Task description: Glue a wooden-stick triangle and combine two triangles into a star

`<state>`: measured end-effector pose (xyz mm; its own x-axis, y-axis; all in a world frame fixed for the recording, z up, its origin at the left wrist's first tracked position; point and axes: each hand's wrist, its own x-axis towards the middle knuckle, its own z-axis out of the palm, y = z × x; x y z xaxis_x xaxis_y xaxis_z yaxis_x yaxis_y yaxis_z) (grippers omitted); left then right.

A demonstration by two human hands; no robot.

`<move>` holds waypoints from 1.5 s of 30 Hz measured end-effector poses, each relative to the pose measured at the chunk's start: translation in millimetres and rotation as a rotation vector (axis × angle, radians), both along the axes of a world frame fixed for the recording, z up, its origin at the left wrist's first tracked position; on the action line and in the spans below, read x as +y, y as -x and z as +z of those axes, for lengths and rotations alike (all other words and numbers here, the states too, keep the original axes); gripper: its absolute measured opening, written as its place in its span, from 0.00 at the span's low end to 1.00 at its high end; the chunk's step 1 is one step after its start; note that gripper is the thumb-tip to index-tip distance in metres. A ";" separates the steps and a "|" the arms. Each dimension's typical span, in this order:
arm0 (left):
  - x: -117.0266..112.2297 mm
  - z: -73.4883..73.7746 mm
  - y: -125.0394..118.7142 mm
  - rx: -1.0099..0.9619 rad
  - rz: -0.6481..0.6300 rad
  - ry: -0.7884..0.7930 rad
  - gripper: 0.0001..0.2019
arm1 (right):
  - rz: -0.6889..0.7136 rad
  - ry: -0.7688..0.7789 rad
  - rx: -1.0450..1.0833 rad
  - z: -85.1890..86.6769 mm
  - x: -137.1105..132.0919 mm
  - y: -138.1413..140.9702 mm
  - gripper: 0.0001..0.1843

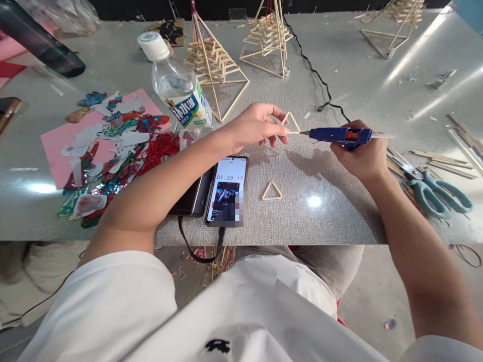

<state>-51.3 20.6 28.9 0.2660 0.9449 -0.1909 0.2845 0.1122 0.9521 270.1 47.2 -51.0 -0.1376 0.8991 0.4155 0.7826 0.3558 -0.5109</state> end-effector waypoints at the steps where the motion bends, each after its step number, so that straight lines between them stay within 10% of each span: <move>1: -0.2 -0.2 0.0 -0.001 0.000 -0.001 0.08 | 0.000 0.002 0.003 0.3 -0.2 0.2 0.14; 45: 0.8 -3.2 1.7 0.001 -0.026 -0.012 0.13 | -0.001 0.027 -0.026 5.0 -3.0 3.1 0.13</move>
